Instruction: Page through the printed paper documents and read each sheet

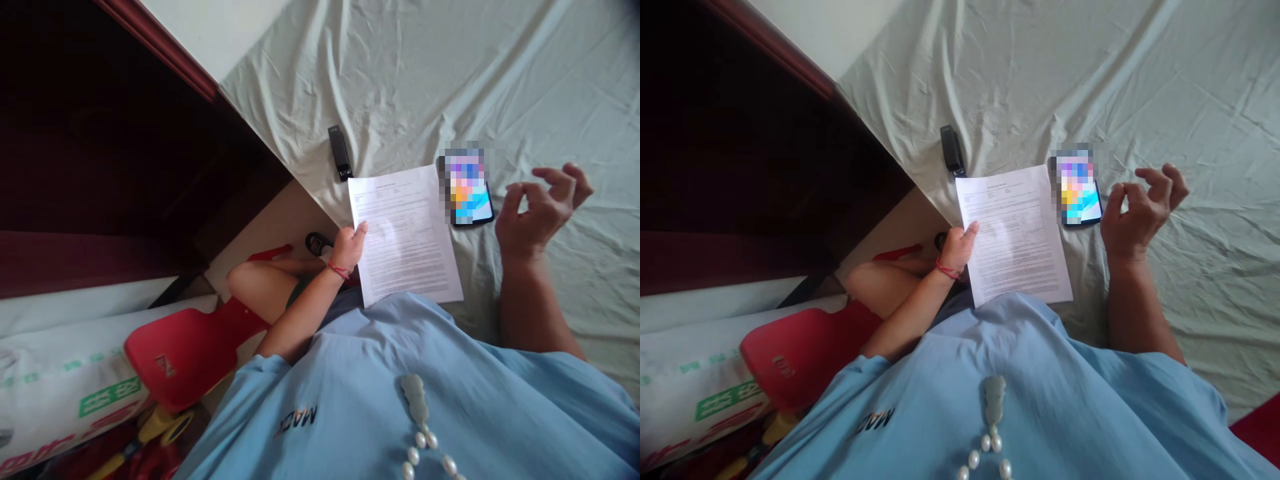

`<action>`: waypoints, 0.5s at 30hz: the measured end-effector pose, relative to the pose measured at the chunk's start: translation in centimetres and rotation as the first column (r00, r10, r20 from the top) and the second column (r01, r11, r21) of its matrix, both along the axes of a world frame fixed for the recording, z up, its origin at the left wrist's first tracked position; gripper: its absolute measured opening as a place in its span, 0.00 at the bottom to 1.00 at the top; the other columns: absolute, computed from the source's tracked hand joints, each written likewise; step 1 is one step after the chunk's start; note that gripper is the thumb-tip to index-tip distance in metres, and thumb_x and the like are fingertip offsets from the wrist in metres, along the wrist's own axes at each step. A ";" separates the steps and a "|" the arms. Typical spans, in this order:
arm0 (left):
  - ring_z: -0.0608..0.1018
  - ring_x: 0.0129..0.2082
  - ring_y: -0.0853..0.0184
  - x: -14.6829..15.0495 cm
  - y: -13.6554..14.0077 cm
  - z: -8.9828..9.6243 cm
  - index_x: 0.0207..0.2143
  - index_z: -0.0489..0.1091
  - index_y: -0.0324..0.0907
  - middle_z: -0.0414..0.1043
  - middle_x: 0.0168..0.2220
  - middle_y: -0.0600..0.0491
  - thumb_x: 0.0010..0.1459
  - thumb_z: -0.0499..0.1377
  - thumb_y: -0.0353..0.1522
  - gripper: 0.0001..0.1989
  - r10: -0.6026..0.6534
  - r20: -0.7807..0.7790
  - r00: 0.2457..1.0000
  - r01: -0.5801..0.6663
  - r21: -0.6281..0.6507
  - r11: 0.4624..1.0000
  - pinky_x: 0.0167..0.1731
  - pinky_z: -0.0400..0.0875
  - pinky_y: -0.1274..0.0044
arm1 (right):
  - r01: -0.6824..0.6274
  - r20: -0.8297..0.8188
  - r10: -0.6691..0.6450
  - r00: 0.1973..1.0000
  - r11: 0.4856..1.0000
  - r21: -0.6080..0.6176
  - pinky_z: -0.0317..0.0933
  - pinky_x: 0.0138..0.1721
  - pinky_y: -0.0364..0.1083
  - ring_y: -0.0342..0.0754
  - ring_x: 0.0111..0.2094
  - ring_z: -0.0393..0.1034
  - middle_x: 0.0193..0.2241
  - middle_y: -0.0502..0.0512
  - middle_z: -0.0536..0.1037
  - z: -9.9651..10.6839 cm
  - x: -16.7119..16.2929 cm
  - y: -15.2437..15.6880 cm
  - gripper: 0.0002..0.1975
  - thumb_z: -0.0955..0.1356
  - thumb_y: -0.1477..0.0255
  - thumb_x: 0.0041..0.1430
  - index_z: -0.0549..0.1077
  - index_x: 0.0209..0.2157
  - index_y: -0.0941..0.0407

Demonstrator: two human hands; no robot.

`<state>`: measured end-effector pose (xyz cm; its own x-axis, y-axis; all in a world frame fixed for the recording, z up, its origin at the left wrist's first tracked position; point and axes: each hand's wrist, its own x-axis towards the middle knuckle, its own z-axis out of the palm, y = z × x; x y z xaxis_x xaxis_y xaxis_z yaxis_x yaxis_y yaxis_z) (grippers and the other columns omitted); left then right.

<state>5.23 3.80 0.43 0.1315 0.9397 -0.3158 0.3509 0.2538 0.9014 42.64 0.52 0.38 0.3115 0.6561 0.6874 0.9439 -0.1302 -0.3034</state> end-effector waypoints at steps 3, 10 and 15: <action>0.73 0.27 0.66 0.0 0.0 0.0 0.24 0.74 0.40 0.74 0.24 0.53 0.64 0.60 0.57 0.31 0.004 0.009 1.000 -0.004 -0.007 1.000 0.32 0.68 0.73 | -0.072 0.003 0.072 0.997 0.990 0.121 0.61 0.63 0.67 0.61 0.60 0.68 0.45 0.58 0.80 -0.5 -0.2 0.3 0.10 0.67 0.68 0.64 0.73 0.27 0.52; 0.73 0.27 0.66 0.0 0.0 0.2 0.23 0.73 0.40 0.72 0.22 0.53 0.66 0.61 0.53 0.29 -0.002 -0.008 1.000 0.002 0.000 1.000 0.31 0.68 0.74 | -0.066 -0.013 0.067 0.998 0.997 0.046 0.60 0.64 0.65 0.61 0.60 0.68 0.45 0.61 0.80 0.1 -0.9 0.0 0.08 0.68 0.69 0.61 0.75 0.27 0.52; 0.73 0.26 0.66 0.0 0.0 0.2 0.23 0.74 0.40 0.72 0.22 0.53 0.66 0.62 0.53 0.28 0.018 -0.010 1.000 -0.018 -0.004 1.000 0.31 0.67 0.73 | -0.230 -0.054 0.224 0.973 0.956 -0.181 0.59 0.67 0.63 0.61 0.67 0.65 0.57 0.62 0.78 1.1 -2.4 -0.8 0.10 0.69 0.65 0.66 0.84 0.39 0.51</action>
<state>5.23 3.79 0.59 0.1114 0.9405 -0.3210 0.3551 0.2640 0.8968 40.22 -0.26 1.44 0.1601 0.8267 0.5394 0.9451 0.0293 -0.3255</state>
